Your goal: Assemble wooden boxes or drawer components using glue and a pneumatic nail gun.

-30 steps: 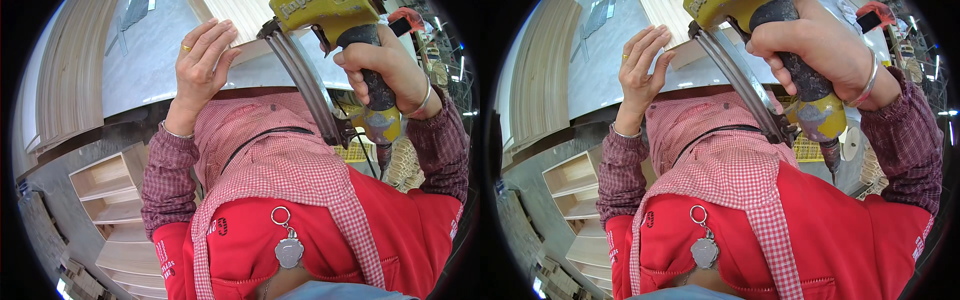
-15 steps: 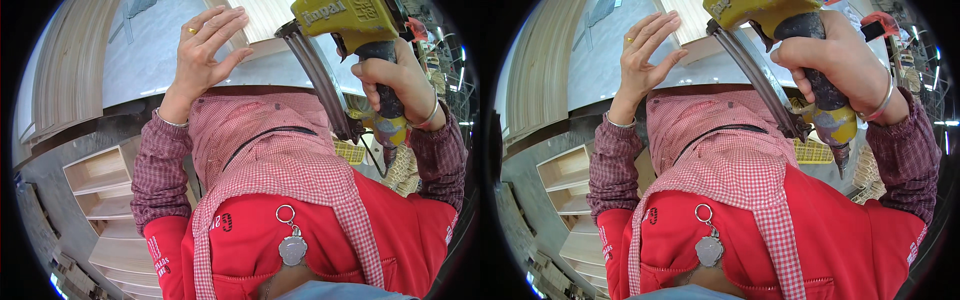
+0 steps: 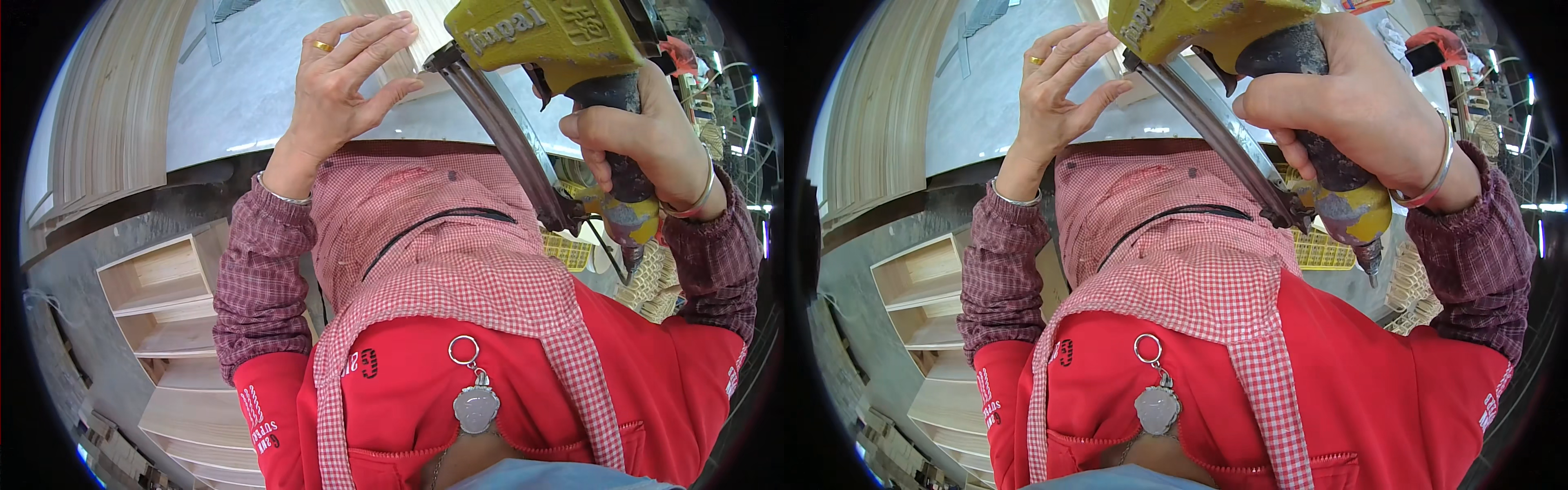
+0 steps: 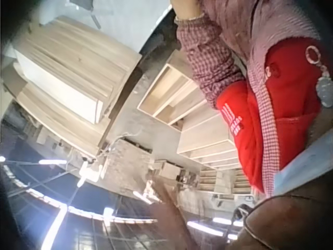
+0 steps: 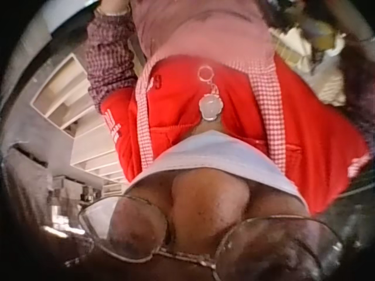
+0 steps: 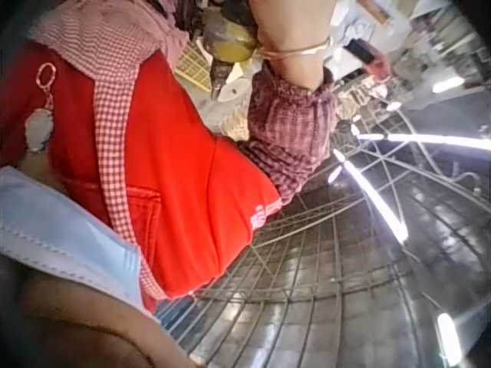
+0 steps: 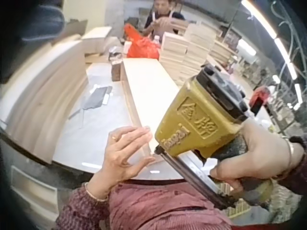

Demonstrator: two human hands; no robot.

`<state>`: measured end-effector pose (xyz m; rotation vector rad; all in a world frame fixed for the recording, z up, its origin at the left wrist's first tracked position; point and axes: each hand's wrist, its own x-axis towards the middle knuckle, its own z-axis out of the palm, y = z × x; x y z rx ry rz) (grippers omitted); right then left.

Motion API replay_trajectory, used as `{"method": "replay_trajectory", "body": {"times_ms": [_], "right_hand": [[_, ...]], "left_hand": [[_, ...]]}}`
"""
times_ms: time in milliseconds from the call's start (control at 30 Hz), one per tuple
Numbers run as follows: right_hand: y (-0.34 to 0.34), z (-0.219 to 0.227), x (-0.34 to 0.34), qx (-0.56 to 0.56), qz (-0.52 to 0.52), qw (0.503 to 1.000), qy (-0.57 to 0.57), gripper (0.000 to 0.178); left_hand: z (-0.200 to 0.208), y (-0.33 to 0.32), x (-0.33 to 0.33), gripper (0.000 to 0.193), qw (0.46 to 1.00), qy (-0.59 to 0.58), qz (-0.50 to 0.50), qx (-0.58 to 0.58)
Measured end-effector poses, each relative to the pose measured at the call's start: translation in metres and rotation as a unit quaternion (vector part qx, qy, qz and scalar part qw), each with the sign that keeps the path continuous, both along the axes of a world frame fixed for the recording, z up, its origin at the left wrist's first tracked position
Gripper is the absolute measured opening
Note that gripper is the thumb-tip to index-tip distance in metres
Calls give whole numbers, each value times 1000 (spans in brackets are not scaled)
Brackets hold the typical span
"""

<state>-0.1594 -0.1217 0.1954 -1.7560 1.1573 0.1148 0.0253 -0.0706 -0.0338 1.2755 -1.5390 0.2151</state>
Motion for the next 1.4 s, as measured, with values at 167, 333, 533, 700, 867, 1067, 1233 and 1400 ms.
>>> {"method": "replay_trajectory", "body": {"times_ms": [167, 333, 533, 700, 867, 1067, 1233, 1400], "right_hand": [[4, 1, 5, -17, -5, 1000, 22, 23], [7, 3, 1, -36, 2, 998, 42, 24], [7, 10, 2, -71, 35, 995, 65, 27], [1, 1, -38, -81, -10, 996, -47, 22], [-32, -19, -103, -176, -119, 975, -64, 23], [-104, -57, -232, -220, -170, 959, 47, 29], [-163, -129, -317, -458, -126, 864, 165, 33], [-226, -185, -358, -457, -162, 834, 262, 40]], "left_hand": [[-2, 1, 0, 46, 1000, 0, 0, -3], [-2, 0, 0, 48, 1000, -3, 4, -29], [-5, -2, -6, 52, 999, 16, 14, -32], [-1, 26, -34, 51, 965, 257, 3, 41], [-13, 45, -68, 36, 848, 480, -43, 223], [0, 118, -32, 31, 830, 483, 56, 272], [0, 178, 12, 45, 787, 536, 281, 120], [-27, 195, -48, 47, 861, 399, 214, 232]]}}
